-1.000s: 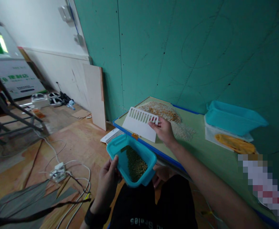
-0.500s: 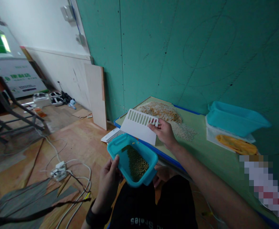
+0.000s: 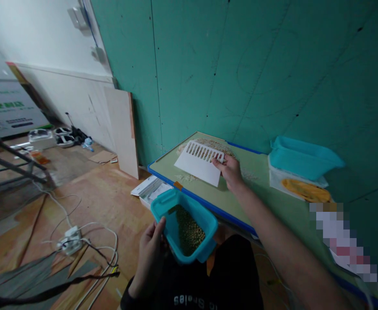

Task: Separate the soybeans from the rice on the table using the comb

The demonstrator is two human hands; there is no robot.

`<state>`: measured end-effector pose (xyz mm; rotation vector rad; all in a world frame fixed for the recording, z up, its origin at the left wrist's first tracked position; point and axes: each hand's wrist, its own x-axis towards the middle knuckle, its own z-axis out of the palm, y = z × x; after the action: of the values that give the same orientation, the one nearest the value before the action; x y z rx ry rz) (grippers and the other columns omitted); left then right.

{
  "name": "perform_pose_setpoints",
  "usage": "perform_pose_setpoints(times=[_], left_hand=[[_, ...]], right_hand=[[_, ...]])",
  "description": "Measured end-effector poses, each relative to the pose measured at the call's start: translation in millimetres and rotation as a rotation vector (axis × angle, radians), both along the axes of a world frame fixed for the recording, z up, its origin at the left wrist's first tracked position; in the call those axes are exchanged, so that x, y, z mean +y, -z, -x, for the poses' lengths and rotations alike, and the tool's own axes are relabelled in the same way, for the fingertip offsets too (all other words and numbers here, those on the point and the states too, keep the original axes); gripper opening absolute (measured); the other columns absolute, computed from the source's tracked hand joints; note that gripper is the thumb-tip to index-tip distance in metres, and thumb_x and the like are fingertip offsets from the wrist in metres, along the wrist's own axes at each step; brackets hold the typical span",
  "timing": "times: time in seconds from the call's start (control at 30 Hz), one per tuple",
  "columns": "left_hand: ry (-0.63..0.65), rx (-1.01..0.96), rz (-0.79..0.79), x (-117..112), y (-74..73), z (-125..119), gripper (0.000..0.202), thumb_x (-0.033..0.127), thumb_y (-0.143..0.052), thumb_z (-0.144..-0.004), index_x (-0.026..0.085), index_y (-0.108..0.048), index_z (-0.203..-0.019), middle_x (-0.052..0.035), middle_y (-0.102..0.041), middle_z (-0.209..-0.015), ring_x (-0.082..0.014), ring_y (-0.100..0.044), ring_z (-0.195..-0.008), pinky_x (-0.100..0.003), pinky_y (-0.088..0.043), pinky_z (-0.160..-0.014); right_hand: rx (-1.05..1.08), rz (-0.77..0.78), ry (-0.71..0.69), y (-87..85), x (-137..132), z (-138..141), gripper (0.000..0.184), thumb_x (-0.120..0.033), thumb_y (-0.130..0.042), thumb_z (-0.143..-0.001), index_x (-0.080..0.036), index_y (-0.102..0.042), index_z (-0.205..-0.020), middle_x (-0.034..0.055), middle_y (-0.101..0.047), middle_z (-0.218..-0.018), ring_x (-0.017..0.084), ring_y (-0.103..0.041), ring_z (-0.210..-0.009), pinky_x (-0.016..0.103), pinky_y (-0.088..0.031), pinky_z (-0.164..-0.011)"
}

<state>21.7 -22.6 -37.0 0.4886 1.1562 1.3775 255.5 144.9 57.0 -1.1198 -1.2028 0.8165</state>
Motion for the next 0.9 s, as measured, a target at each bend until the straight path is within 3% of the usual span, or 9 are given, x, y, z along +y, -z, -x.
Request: perform_pose_setpoints(times=[0.17, 0.33, 0.5, 0.7, 0.9], left_hand=[[0.058, -0.023, 0.016, -1.4, 3.5, -3.4, 0.041, 0.054, -0.081, -0.069, 0.02, -0.057, -0.065, 0.0077, -0.047, -0.042, -0.0085, -0.043, -0.035, -0.019, -0.031, -0.036], [0.037, -0.018, -0.009, -0.7, 6.2, -2.0, 0.041, 0.053, -0.08, -0.07, 0.021, -0.055, -0.062, 0.0077, -0.047, -0.041, -0.0086, -0.042, -0.035, -0.019, -0.032, -0.036], [0.034, 0.02, 0.014, 1.1, 5.7, -1.3, 0.045, 0.056, -0.082, -0.065, 0.021, -0.054, -0.061, 0.0082, -0.046, -0.04, -0.0089, -0.042, -0.035, -0.02, -0.032, -0.036], [0.076, 0.025, 0.011, -0.9, 0.5, -1.9, 0.046, 0.058, -0.081, -0.065, 0.021, -0.052, -0.061, 0.008, -0.047, -0.04, -0.0093, -0.044, -0.034, -0.02, -0.031, -0.036], [0.026, 0.008, 0.019, 0.2, 2.6, -2.5, 0.047, 0.057, -0.082, -0.064, 0.021, -0.051, -0.06, 0.0099, -0.043, -0.037, -0.008, -0.041, -0.031, -0.019, -0.03, -0.034]], right_hand=[[-0.051, -0.033, -0.151, 0.5, -20.3, 21.2, 0.044, -0.048, -0.08, -0.067, -0.017, -0.067, -0.095, 0.0081, -0.076, -0.089, 0.022, -0.072, -0.076, 0.034, -0.058, -0.069], [-0.106, -0.049, -0.215, 6.9, -25.9, 33.1, 0.034, -0.045, -0.077, -0.073, -0.019, -0.066, -0.093, 0.006, -0.076, -0.085, 0.021, -0.072, -0.071, 0.032, -0.057, -0.063], [-0.136, -0.094, -0.157, 9.4, -13.1, 33.2, 0.035, -0.046, -0.078, -0.071, -0.02, -0.065, -0.091, 0.0061, -0.076, -0.085, 0.022, -0.072, -0.071, 0.032, -0.057, -0.061], [-0.215, -0.169, 0.017, 11.6, -5.4, 27.7, 0.03, -0.045, -0.072, -0.076, -0.019, -0.065, -0.091, 0.0076, -0.076, -0.085, 0.022, -0.072, -0.071, 0.032, -0.057, -0.061], [-0.083, -0.132, 0.134, 6.8, 0.3, 11.2, 0.034, -0.044, -0.073, -0.072, -0.018, -0.066, -0.093, 0.0085, -0.076, -0.086, 0.023, -0.072, -0.072, 0.032, -0.057, -0.062]])
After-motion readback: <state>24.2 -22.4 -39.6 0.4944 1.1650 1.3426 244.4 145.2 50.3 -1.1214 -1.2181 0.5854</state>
